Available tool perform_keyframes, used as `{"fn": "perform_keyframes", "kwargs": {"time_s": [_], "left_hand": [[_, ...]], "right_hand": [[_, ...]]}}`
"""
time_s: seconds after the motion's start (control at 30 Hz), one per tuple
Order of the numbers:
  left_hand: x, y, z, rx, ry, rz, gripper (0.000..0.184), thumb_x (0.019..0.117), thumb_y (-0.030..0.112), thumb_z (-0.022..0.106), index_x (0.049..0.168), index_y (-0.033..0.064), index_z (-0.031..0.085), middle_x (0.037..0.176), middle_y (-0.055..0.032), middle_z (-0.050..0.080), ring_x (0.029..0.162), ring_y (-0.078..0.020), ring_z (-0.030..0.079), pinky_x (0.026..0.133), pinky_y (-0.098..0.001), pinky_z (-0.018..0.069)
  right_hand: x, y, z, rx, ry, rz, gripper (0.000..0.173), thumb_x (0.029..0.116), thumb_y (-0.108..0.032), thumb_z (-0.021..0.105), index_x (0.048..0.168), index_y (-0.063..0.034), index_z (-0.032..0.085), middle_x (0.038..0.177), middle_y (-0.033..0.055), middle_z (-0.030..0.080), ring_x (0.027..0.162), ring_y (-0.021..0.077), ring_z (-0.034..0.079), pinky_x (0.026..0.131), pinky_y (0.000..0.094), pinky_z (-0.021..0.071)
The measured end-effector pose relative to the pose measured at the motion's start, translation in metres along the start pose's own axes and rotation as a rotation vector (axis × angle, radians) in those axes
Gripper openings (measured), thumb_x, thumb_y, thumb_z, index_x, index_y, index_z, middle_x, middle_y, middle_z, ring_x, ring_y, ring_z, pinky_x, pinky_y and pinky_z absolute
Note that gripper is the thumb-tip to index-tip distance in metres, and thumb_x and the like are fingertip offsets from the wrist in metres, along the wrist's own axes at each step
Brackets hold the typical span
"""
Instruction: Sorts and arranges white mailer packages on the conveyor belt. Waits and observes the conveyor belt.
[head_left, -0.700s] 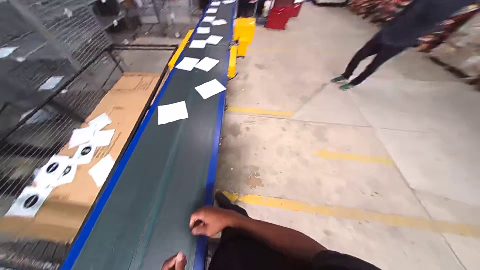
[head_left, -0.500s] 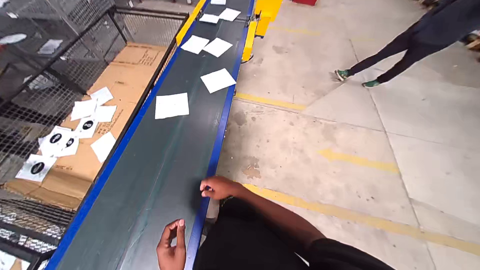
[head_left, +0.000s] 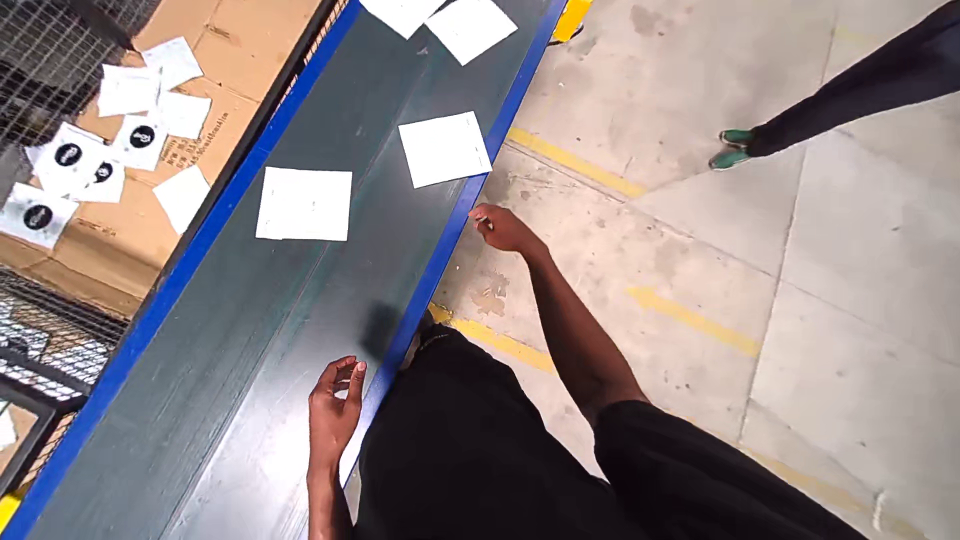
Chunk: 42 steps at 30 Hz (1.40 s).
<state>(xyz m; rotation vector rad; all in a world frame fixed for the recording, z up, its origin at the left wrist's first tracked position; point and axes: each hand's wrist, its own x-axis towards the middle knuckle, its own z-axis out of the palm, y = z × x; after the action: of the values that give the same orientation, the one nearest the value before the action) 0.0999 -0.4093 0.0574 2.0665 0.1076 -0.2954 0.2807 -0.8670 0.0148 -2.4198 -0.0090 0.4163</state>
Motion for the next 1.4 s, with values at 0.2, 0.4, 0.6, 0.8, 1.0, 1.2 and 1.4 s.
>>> {"fn": "perform_keyframes", "kwargs": {"time_s": [0.2,0.4,0.6,0.8,1.0,1.2,1.4], "left_hand": [[0.004,-0.020,-0.003,0.075,-0.035,-0.121,0.046,0.0984,0.040,0.065,0.127,0.0042,0.064,0.110,-0.0096,0.073,0.092,-0.0155,0.073,0.077,-0.0373,0.0641],[-0.001,-0.048,-0.035,0.162,0.039,-0.311,0.065,0.0970,0.052,0.061,0.141,0.0048,0.056,0.131,-0.0157,0.065,0.117,-0.0267,0.065,0.096,-0.0488,0.0560],[-0.009,-0.096,-0.066,0.067,0.247,-0.376,0.068,0.0960,0.051,0.063,0.140,0.0004,0.056,0.131,-0.0184,0.065,0.115,-0.0270,0.066,0.101,-0.0451,0.0534],[-0.001,-0.143,-0.104,0.111,0.437,-0.442,0.073,0.0953,0.056,0.061,0.140,-0.0023,0.056,0.142,-0.0250,0.054,0.133,-0.0352,0.053,0.112,-0.0500,0.0444],[-0.004,-0.180,-0.160,-0.041,0.634,-0.619,0.081,0.1005,0.059,0.050,0.150,-0.0047,0.044,0.153,-0.0338,0.039,0.144,-0.0477,0.037,0.119,-0.0588,0.0313],[-0.018,-0.217,-0.207,-0.125,0.697,-0.674,0.079,0.0975,0.049,0.063,0.152,-0.0045,0.041,0.153,-0.0379,0.033,0.142,-0.0514,0.035,0.116,-0.0603,0.0338],[-0.079,-0.282,-0.241,0.147,0.784,-0.666,0.087,0.0791,0.048,0.082,0.145,-0.0004,0.052,0.141,-0.0358,0.047,0.130,-0.0513,0.046,0.108,-0.0604,0.0419]], "right_hand": [[0.078,-0.002,-0.021,-0.010,0.081,-0.035,0.078,0.0874,-0.025,0.079,0.152,-0.0005,0.042,0.149,0.0276,0.050,0.137,0.0417,0.050,0.115,0.0580,0.0408],[0.142,-0.013,0.024,-0.278,-0.080,-0.048,0.141,0.0556,-0.056,0.096,0.161,0.0002,0.021,0.165,0.0302,0.022,0.151,0.0496,0.024,0.118,0.0705,0.0253],[0.086,-0.094,0.087,-0.484,-0.137,0.054,0.108,0.0754,-0.071,0.076,0.143,0.0069,0.045,0.133,0.0372,0.056,0.127,0.0560,0.051,0.103,0.0787,0.0337],[0.026,-0.207,0.194,0.240,-0.151,0.017,0.070,0.1002,-0.044,0.063,0.152,-0.0015,0.042,0.148,0.0173,0.054,0.139,0.0198,0.051,0.118,0.0394,0.0415],[0.042,-0.382,0.315,0.441,-0.373,-0.087,0.062,0.0998,-0.041,0.066,0.146,-0.0035,0.048,0.131,0.0147,0.065,0.115,0.0182,0.067,0.101,0.0392,0.0562],[0.030,-0.451,0.441,-0.093,-0.398,-0.288,0.061,0.0932,-0.051,0.068,0.135,-0.0072,0.063,0.140,0.0191,0.059,0.129,0.0375,0.056,0.103,0.0613,0.0480],[0.002,-0.476,0.485,0.043,-0.570,-0.223,0.064,0.0910,-0.049,0.074,0.133,-0.0017,0.062,0.125,0.0197,0.068,0.119,0.0303,0.065,0.105,0.0526,0.0501]]}}
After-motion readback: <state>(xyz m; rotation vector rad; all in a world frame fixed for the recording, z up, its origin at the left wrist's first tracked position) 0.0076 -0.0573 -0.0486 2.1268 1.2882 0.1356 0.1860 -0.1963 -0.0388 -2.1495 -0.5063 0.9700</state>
